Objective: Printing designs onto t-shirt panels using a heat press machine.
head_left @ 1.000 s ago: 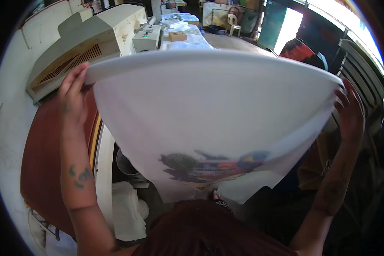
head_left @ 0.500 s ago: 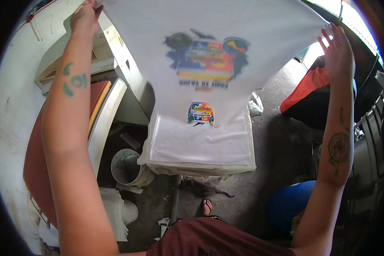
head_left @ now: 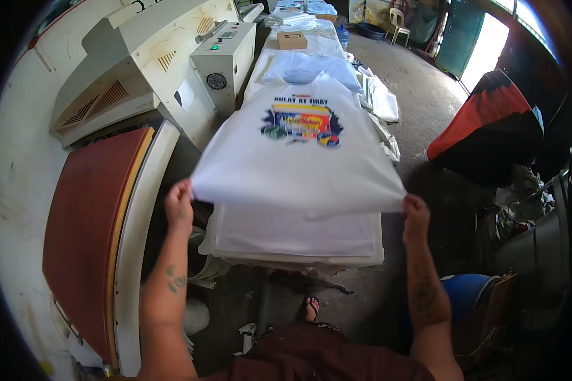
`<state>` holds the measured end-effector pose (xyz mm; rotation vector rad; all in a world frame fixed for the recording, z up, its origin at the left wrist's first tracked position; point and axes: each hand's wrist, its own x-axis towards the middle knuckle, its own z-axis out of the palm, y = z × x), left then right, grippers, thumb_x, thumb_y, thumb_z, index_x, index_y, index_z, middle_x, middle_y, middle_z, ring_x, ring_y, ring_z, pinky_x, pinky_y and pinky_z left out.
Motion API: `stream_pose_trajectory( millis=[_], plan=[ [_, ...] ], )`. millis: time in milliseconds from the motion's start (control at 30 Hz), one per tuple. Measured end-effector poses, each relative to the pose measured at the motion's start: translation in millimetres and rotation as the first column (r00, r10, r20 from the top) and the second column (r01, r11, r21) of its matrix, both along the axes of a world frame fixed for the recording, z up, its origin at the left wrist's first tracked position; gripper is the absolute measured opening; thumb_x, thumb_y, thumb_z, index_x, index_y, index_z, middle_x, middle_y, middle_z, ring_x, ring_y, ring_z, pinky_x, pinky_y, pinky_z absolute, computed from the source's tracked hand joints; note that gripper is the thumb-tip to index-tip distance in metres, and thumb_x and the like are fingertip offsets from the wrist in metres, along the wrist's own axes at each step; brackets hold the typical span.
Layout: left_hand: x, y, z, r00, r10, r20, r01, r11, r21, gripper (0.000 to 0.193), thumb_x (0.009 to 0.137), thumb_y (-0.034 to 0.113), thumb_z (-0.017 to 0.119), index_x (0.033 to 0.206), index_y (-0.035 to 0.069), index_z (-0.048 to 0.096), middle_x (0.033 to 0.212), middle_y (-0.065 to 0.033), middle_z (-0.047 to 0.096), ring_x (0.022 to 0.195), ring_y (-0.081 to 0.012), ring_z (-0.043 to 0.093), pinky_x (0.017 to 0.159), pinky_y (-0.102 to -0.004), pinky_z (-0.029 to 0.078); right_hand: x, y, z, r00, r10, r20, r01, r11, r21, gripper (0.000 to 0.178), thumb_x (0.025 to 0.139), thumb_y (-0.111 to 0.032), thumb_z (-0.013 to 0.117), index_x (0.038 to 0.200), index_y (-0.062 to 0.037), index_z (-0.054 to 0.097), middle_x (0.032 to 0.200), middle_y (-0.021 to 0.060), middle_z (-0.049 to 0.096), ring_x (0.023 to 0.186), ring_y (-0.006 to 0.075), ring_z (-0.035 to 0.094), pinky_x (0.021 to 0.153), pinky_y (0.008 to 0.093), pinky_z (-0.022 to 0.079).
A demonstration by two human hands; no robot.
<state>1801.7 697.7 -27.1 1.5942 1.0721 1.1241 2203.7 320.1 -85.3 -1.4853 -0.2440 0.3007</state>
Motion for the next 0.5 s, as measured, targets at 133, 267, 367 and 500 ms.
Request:
stream_pose_trajectory(
  millis=[133,267,367,500],
  plan=[
    [-40.2,-11.8,-129.2,0.954,0.061,-0.295,-0.050,0.998,0.045,0.015,0.088,0.015,0.057,0.091,0.001,0.063,0.071,-0.0003,0.060,0.066,-0.0080,0.052,0.062,-0.0245,0.044,-20.9,1.5,-120.5,0.984,-0.023,-0.175,-0.011,0.981,-0.193,0.011,0.082,-0.004,0.056,0.091,-0.0032,0.062,0.074,-0.0010,0.056,0.057,0.0058,0.046,0.053,0.0205,0.037],
    [-49.6,-26.4,-190.3,0.840,0.082,-0.536,-0.112,0.993,-0.023,0.013,0.084,0.009,0.058,0.093,0.003,0.065,0.080,-0.0101,0.066,0.075,-0.0188,0.063,0.070,-0.0301,0.048,-32.4,-4.3,-175.1,0.969,-0.045,-0.242,-0.055,0.919,-0.390,0.012,0.082,-0.005,0.058,0.092,-0.0010,0.063,0.081,0.0023,0.061,0.071,0.0119,0.054,0.065,0.0264,0.044],
    [-46.8,-36.3,-196.3,0.761,0.086,-0.643,-0.158,0.986,-0.056,0.015,0.084,0.008,0.056,0.094,0.002,0.066,0.086,-0.0136,0.067,0.078,-0.0247,0.064,0.073,-0.0328,0.050,-39.9,-5.7,-181.3,0.986,-0.050,-0.159,-0.040,0.855,-0.518,0.013,0.080,-0.002,0.057,0.091,-0.0005,0.062,0.077,0.0027,0.059,0.067,0.0112,0.053,0.060,0.0263,0.043],
    [-51.2,-45.1,-190.5,0.722,0.029,-0.691,-0.106,0.992,-0.070,0.020,0.084,0.010,0.057,0.101,0.004,0.063,0.095,-0.0145,0.066,0.088,-0.0274,0.063,0.077,-0.0341,0.049,-35.2,-19.2,-185.1,0.992,-0.005,-0.126,-0.074,0.786,-0.614,0.015,0.079,-0.004,0.058,0.093,-0.0002,0.062,0.081,0.0058,0.061,0.073,0.0146,0.056,0.065,0.0275,0.045]
  ],
)
